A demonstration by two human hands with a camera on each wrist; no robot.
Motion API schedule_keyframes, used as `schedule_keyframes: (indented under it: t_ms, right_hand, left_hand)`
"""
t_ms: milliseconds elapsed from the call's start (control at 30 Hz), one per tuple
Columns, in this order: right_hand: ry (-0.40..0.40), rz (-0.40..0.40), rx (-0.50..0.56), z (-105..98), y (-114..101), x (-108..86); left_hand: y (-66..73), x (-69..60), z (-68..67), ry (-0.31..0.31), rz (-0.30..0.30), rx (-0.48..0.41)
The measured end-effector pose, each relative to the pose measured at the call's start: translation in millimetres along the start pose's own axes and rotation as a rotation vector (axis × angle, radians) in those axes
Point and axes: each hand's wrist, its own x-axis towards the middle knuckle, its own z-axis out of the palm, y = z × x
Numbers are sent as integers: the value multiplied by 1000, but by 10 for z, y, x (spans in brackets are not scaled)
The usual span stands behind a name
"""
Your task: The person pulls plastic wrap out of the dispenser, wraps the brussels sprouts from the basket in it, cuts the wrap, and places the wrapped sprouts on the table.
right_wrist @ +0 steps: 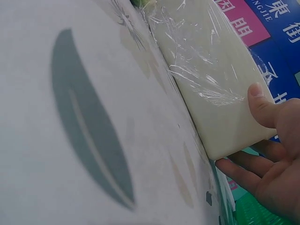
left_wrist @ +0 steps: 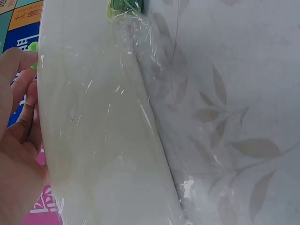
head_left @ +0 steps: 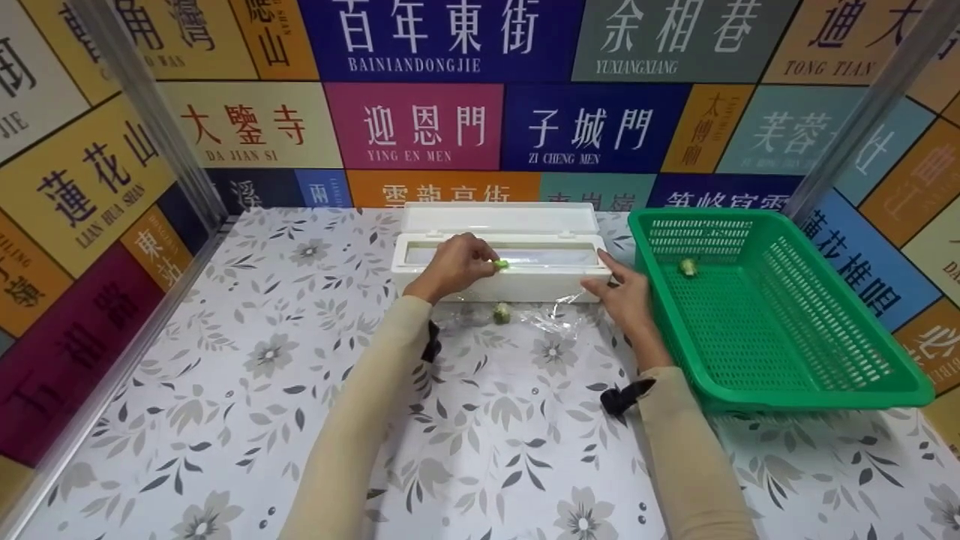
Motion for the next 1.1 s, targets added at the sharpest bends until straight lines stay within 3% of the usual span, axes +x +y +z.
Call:
schedule_keyframes:
  t_ms: [233,467,733,1100]
  right_hand:
    - [-1,-1,-56,-17,-24,6]
    - [18,3,-62,-55,13,1]
    - [7,8,-60,-21,22,-11]
    - [11,4,-72,14,0,11]
  left_hand:
    - [-162,-104,-224,-17,-36,-17]
    - [-330,-251,-475,-27,-138,-38]
    - [-362,-311,-587,-48,-150,65]
    - [-597,-519,-807,3,-195,52]
